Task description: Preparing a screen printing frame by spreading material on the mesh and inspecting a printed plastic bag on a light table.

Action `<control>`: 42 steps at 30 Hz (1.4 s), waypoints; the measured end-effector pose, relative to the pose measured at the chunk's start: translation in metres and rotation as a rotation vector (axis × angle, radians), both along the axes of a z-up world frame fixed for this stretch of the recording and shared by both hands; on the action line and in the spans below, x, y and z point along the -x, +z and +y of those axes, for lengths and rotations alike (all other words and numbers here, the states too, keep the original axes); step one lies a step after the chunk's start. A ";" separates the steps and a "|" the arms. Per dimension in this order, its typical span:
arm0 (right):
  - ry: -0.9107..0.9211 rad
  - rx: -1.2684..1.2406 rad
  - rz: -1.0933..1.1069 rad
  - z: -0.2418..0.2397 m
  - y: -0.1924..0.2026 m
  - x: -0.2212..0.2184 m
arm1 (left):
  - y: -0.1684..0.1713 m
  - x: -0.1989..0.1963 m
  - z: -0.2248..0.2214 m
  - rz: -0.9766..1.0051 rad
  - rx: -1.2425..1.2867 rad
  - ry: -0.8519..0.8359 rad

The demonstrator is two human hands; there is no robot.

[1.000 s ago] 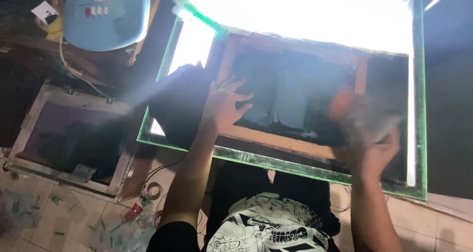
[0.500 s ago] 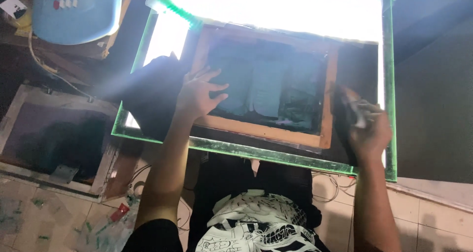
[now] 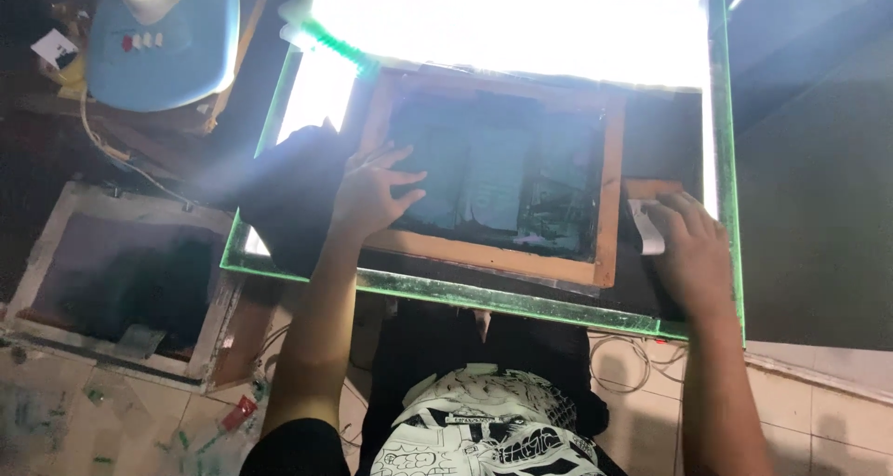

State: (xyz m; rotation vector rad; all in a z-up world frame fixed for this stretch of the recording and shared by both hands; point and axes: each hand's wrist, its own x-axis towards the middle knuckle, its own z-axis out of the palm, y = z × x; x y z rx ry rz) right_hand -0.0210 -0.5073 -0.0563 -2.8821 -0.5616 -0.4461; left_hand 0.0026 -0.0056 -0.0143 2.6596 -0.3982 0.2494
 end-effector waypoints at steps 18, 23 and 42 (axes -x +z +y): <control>0.162 -0.161 -0.030 0.176 0.040 0.057 | -0.017 -0.005 0.030 -0.198 0.473 0.165; 0.168 -0.069 -0.007 0.189 0.025 0.054 | 0.015 -0.003 0.010 0.220 0.460 0.548; 0.213 -0.521 0.071 0.192 0.059 0.042 | 0.128 -0.012 0.034 -0.304 0.520 -0.062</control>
